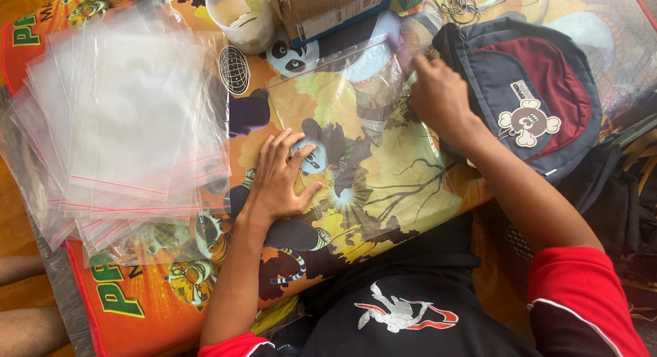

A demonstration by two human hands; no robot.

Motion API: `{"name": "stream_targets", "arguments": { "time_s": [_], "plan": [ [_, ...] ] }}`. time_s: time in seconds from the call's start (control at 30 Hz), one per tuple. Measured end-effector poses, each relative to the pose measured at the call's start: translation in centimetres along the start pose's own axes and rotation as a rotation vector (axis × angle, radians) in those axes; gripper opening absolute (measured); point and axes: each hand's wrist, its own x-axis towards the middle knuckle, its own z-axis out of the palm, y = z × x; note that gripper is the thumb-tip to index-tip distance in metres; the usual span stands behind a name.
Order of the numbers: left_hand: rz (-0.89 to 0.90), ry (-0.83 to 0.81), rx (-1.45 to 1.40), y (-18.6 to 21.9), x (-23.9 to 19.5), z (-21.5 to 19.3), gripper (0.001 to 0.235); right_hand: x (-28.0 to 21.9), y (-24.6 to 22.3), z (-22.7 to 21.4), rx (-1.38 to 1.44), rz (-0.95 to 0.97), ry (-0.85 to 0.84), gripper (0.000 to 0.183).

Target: The person smooths a clear plastic bag over a colorful mat using a purple pen. They then pick up a small dark blue bag with a bear design, place it inside the plastic bag, and seal it.

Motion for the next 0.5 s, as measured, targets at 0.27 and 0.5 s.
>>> {"name": "stream_targets", "arguments": {
  "time_s": [0.27,0.5],
  "plan": [
    [-0.006,-0.007,-0.007,-0.2,0.0,0.2,0.064,-6.5,-4.8,-2.8,0.163,-0.194,-0.059,0.045],
    [0.015,0.023,-0.009,-0.2,0.3,0.2,0.064,-8.3,-1.8,-0.6,-0.320,-0.050,0.195,0.045]
  ]
}}
